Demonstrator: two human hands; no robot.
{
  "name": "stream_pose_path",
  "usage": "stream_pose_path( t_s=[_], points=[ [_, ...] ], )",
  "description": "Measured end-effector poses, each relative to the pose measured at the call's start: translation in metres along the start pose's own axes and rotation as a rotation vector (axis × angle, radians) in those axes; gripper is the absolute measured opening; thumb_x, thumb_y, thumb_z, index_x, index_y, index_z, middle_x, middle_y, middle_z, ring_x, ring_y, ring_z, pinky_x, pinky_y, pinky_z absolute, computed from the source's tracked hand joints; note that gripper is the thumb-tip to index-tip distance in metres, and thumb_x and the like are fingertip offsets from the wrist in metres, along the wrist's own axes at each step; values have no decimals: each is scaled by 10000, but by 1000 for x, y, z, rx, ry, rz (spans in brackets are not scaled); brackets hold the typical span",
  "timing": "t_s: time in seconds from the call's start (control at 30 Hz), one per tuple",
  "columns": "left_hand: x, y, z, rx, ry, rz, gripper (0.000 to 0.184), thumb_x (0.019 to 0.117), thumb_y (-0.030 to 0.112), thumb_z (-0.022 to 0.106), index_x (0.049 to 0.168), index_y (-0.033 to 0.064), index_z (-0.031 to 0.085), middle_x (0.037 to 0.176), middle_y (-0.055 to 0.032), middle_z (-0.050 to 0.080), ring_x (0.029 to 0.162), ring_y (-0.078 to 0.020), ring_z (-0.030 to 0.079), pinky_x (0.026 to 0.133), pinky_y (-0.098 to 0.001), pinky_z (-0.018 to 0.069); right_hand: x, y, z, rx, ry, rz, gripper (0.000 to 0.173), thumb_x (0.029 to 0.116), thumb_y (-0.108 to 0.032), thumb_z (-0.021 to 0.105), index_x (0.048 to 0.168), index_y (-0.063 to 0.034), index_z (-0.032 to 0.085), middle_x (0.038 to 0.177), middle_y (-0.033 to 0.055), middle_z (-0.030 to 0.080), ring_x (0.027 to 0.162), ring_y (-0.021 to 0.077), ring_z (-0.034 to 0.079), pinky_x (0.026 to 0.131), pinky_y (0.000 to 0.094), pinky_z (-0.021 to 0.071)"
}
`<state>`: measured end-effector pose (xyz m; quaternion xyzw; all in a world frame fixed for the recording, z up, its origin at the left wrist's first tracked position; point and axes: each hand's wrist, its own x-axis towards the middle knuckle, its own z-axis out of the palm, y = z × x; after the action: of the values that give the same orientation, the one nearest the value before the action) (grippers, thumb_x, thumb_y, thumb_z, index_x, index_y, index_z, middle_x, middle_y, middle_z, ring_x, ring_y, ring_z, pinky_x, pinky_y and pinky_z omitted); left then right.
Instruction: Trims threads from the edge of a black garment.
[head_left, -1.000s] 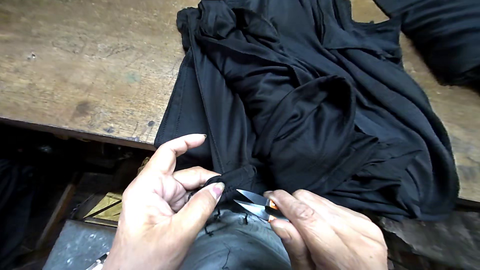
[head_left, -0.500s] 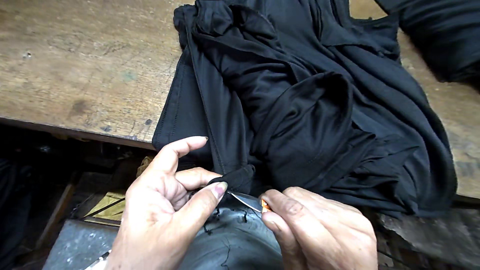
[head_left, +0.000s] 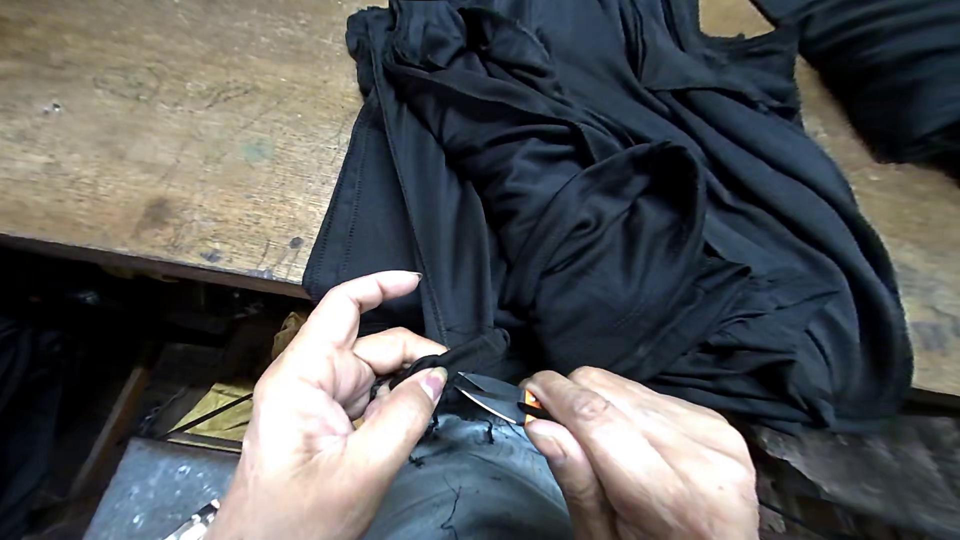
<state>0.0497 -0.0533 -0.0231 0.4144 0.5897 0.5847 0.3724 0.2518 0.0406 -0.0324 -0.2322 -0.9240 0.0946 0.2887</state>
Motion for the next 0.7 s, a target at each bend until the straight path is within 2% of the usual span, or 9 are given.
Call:
stream_pose_path(
  t_s=[0.17,0.43,0.6,0.7],
  points=[
    [0,0,0,-3,-5,-3,547,891,4,635,1417,70,503,920,-63,764,718,-149,717,597,-227,582,1,-1,0,-10,-5,-4,425,1094,-352,415,953,-69,700,703,23,614,634,109,567,526,256,406],
    [0,-1,-1,35,21,7,563,877,15,669,1417,64,514,871,-47,753,673,-138,695,591,-223,581,-3,2,-5,-31,-11,-1,432,1097,-359,410,950,-69,695,687,27,599,619,121,554,518,268,394],
    [0,0,1,-1,3,5,537,889,3,654,1406,58,518,889,-60,758,721,-149,721,628,-240,605,-1,-2,0,-18,-9,-3,429,1091,-366,420,976,-66,705,714,30,618,637,124,567,529,266,408],
    [0,0,3,50,4,-2,452,901,139,654,1337,72,555,845,36,737,715,-33,708,670,-171,594,1,-7,-1,4,-16,-2,415,1094,-351,441,981,-54,707,741,56,647,637,157,595,544,291,443]
  ],
)
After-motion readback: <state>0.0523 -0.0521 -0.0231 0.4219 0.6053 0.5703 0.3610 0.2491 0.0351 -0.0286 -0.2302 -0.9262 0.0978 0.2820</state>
